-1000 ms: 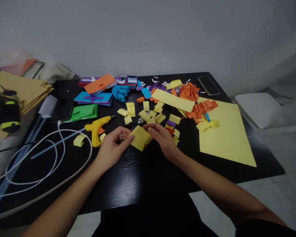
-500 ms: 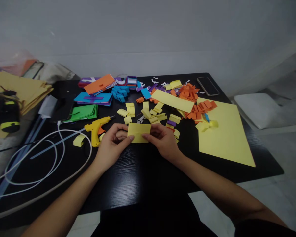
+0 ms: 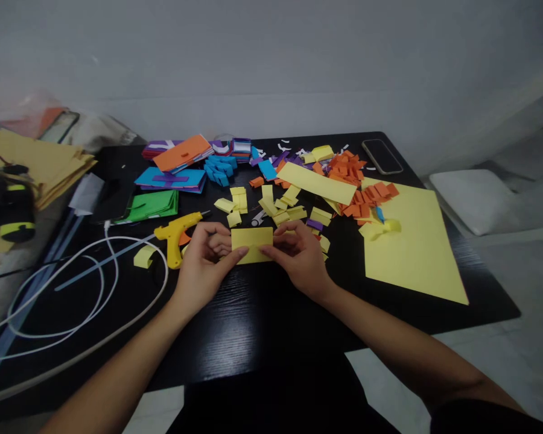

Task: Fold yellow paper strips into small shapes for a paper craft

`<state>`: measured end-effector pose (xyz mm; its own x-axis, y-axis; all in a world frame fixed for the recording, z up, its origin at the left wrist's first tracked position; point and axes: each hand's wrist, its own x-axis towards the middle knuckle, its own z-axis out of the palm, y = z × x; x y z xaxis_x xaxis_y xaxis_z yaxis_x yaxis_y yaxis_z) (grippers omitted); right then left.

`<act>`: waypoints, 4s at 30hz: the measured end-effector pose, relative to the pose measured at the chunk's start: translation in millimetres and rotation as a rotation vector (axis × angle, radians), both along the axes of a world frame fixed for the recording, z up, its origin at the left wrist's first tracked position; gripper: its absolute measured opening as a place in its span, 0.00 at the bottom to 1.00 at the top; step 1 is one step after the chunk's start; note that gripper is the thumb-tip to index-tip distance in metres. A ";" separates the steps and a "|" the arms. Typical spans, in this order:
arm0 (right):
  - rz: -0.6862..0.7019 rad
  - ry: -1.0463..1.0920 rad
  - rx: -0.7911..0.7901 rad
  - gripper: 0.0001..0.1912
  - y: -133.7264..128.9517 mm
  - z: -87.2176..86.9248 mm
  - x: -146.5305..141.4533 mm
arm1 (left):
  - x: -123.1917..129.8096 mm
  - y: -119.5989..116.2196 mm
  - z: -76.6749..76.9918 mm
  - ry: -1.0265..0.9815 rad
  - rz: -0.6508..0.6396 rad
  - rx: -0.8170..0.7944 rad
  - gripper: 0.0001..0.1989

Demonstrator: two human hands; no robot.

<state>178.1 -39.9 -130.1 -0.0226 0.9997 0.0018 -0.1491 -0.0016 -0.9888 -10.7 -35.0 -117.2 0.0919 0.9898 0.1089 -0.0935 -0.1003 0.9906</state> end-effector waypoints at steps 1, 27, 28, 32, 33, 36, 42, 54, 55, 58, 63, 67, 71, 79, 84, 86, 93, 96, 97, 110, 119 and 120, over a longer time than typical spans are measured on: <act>-0.002 -0.003 0.002 0.22 0.0 0.0 0.1 | 0.1 0.1 0.1 -0.001 0.001 0.003 0.19; 0.098 -0.082 0.126 0.10 0.2 -3.2 2.6 | -1.6 -0.2 -0.3 -0.002 -0.014 0.073 0.20; 0.099 -0.099 0.129 0.09 0.0 -2.7 3.0 | -1.7 -0.3 -0.3 0.004 -0.014 0.085 0.20; 0.100 -0.128 0.130 0.06 -0.3 -1.7 4.5 | -2.6 -1.1 0.6 0.023 -0.034 0.097 0.18; 0.106 -0.121 0.125 0.07 -0.2 -1.6 4.8 | -3.0 -1.2 1.0 0.016 -0.041 0.096 0.18; 0.126 -0.100 0.118 0.07 0.1 -1.5 5.2 | -4.1 -1.4 1.9 -0.009 -0.059 0.086 0.18; 0.151 -0.074 0.179 0.05 1.0 -2.3 5.6 | -5.7 -2.5 2.8 0.093 -0.158 -0.027 0.07; 0.144 -0.108 0.192 0.10 -1.1 5.9 6.4 | -11.9 -0.3 11.6 0.111 -0.236 -0.034 0.02; 0.139 -0.112 0.198 0.10 -0.9 6.3 6.6 | -12.9 -0.6 11.8 0.097 -0.256 -0.043 0.02; 0.141 -0.127 0.218 0.13 -0.9 8.1 9.8 | -15.9 -2.2 11.9 0.039 -0.319 -0.056 0.06; 0.247 -0.077 0.256 0.15 -2.1 11.2 17.6 | -16.7 -6.0 13.1 0.142 -0.268 0.046 0.08; 0.155 -0.167 0.266 0.08 -4.1 8.5 12.4 | -11.5 -7.7 10.6 0.269 -0.175 0.091 0.07; 0.066 -0.141 0.208 0.08 -6.6 1.8 2.6 | -5.7 -8.5 2.9 0.216 -0.122 0.102 0.07; 0.040 0.040 0.047 0.27 -4.4 -0.3 -1.3 | -1.8 -7.3 -1.7 0.093 -0.036 0.098 0.16; 0.174 0.012 0.010 0.21 -0.9 -0.1 -0.4 | 0.7 -7.3 -1.6 0.073 -0.039 0.081 0.18; 0.175 -0.037 0.021 0.17 -1.2 -0.9 0.2 | 1.4 -7.4 -1.2 0.059 -0.049 0.066 0.19; 0.067 -0.160 0.065 0.15 -5.6 -2.8 2.5 | 2.4 -8.0 4.4 0.059 -0.080 -0.013 0.24; 0.044 -0.186 0.095 0.14 -6.6 -3.8 2.6 | 0.3 -7.9 6.1 0.184 -0.107 0.027 0.11; 0.038 -0.190 0.101 0.13 -6.9 -3.9 2.5 | -0.7 -7.8 6.3 0.235 -0.105 0.046 0.08; 0.028 -0.180 0.136 0.10 -9.8 -0.1 0.8 | -5.9 -8.4 5.6 0.405 -0.041 0.114 0.04; 0.151 0.000 -0.007 0.16 -2.2 0.2 0.9 | -4.4 -6.5 10.6 0.394 0.003 0.105 0.08; 0.168 0.013 -0.029 0.16 -1.5 0.4 1.1 | -4.1 -6.6 11.1 0.385 0.006 0.088 0.08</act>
